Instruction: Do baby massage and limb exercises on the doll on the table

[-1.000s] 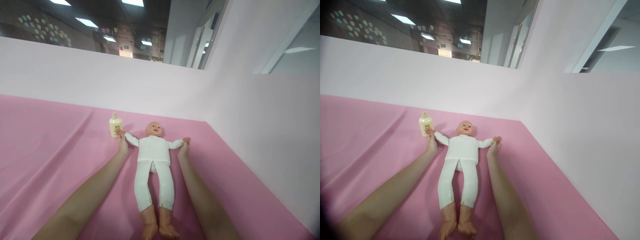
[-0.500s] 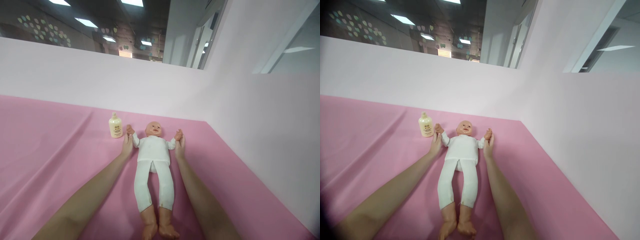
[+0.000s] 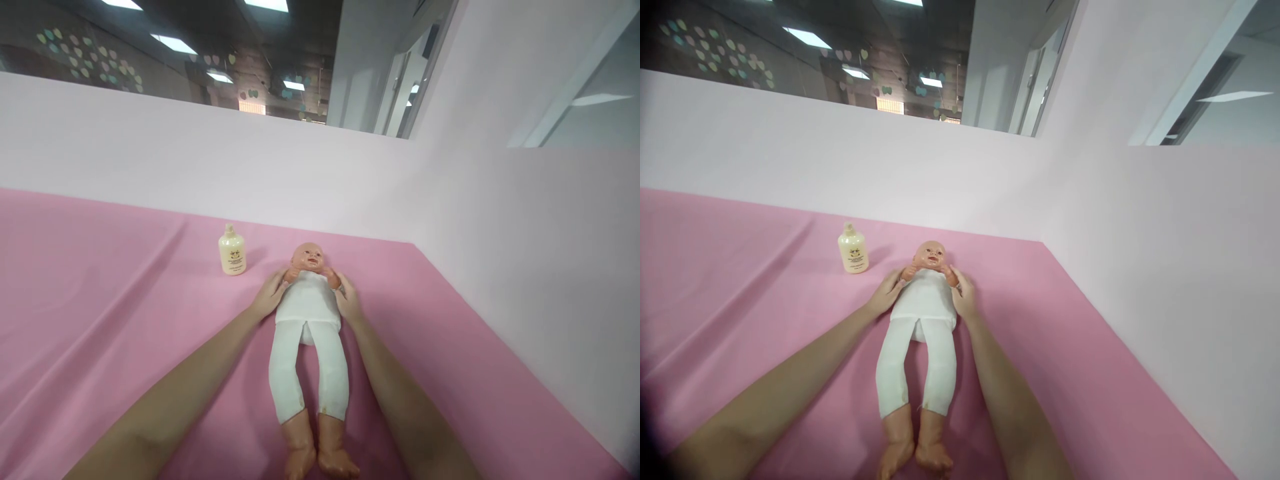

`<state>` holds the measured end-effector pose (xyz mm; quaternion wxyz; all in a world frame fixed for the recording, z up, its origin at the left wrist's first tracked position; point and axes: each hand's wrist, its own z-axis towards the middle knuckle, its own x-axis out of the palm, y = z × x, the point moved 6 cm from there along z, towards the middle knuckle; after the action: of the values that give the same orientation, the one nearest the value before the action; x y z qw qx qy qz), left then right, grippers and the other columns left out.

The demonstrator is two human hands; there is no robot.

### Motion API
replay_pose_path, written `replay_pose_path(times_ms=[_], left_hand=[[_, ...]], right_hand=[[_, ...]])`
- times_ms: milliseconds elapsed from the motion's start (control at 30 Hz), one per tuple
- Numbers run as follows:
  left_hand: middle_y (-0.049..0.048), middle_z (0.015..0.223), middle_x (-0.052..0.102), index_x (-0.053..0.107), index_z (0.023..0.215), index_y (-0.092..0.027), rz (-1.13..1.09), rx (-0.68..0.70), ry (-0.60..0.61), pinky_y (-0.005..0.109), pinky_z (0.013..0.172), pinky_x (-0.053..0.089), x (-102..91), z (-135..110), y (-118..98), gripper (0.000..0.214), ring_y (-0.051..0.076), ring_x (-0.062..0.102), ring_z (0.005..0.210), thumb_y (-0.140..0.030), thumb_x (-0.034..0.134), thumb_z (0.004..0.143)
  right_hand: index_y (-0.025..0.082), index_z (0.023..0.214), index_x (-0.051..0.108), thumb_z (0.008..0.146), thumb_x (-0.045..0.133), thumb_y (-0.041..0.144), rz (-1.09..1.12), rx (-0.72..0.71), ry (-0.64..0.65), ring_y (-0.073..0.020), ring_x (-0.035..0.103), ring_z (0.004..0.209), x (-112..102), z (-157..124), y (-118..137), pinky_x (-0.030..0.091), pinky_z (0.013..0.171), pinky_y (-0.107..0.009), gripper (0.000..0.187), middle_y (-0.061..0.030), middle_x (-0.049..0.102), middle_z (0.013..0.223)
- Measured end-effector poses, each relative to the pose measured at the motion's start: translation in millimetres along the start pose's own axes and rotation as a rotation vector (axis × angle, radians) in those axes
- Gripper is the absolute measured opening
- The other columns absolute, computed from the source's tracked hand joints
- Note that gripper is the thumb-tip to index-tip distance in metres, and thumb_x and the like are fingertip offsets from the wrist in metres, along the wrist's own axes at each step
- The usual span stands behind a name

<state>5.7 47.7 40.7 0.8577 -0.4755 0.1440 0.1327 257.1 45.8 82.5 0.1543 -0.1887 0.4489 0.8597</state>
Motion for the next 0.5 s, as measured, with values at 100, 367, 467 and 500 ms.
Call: replay_pose_path(times_ms=[100, 367, 467, 500], left_hand=[[0.0123, 0.139, 0.064, 0.056, 0.141, -0.022, 0.094, 0.019, 0.046, 0.053, 0.118, 0.038, 6.9, -1.0, 3.1, 0.049, 0.03, 0.056, 0.132, -0.048, 0.041, 0.104], [0.0151, 0.147, 0.058, 0.052, 0.144, -0.018, -0.075, -0.014, -0.06, 0.052, 0.12, 0.036, -4.4, 0.5, -1.5, 0.053, 0.03, 0.051, 0.139, -0.051, 0.039, 0.104], [0.0155, 0.15, 0.055, 0.05, 0.145, -0.018, -0.224, -0.085, -0.169, 0.048, 0.121, 0.036, -13.0, -0.5, 4.2, 0.057, 0.03, 0.049, 0.143, -0.055, 0.04, 0.103], [0.0154, 0.151, 0.053, 0.049, 0.146, -0.019, -0.263, -0.127, -0.205, 0.048, 0.122, 0.036, -15.0, -1.5, 8.9, 0.057, 0.03, 0.048, 0.144, -0.056, 0.041, 0.103]], right_hand=[[0.03, 0.141, 0.061, 0.077, 0.047, 0.007, -0.142, -0.067, 0.135, -0.0249, 0.061, 0.13, 8.3, 2.0, 5.3, 0.042, 0.118, -0.047, 0.07, -0.0023, 0.067, 0.139], [0.028, 0.144, 0.057, 0.08, 0.049, 0.01, -0.02, 0.027, 0.015, -0.0226, 0.056, 0.135, 2.4, 0.1, -3.5, 0.04, 0.121, -0.043, 0.067, -0.0022, 0.063, 0.144], [0.027, 0.144, 0.056, 0.083, 0.054, 0.016, 0.168, 0.107, -0.092, -0.0217, 0.054, 0.139, -1.5, -0.4, -11.6, 0.038, 0.124, -0.042, 0.062, -0.0021, 0.06, 0.147], [0.026, 0.144, 0.055, 0.083, 0.055, 0.018, 0.227, 0.122, -0.126, -0.0215, 0.052, 0.141, -2.9, 0.0, -14.1, 0.037, 0.125, -0.042, 0.062, -0.0026, 0.059, 0.149]])
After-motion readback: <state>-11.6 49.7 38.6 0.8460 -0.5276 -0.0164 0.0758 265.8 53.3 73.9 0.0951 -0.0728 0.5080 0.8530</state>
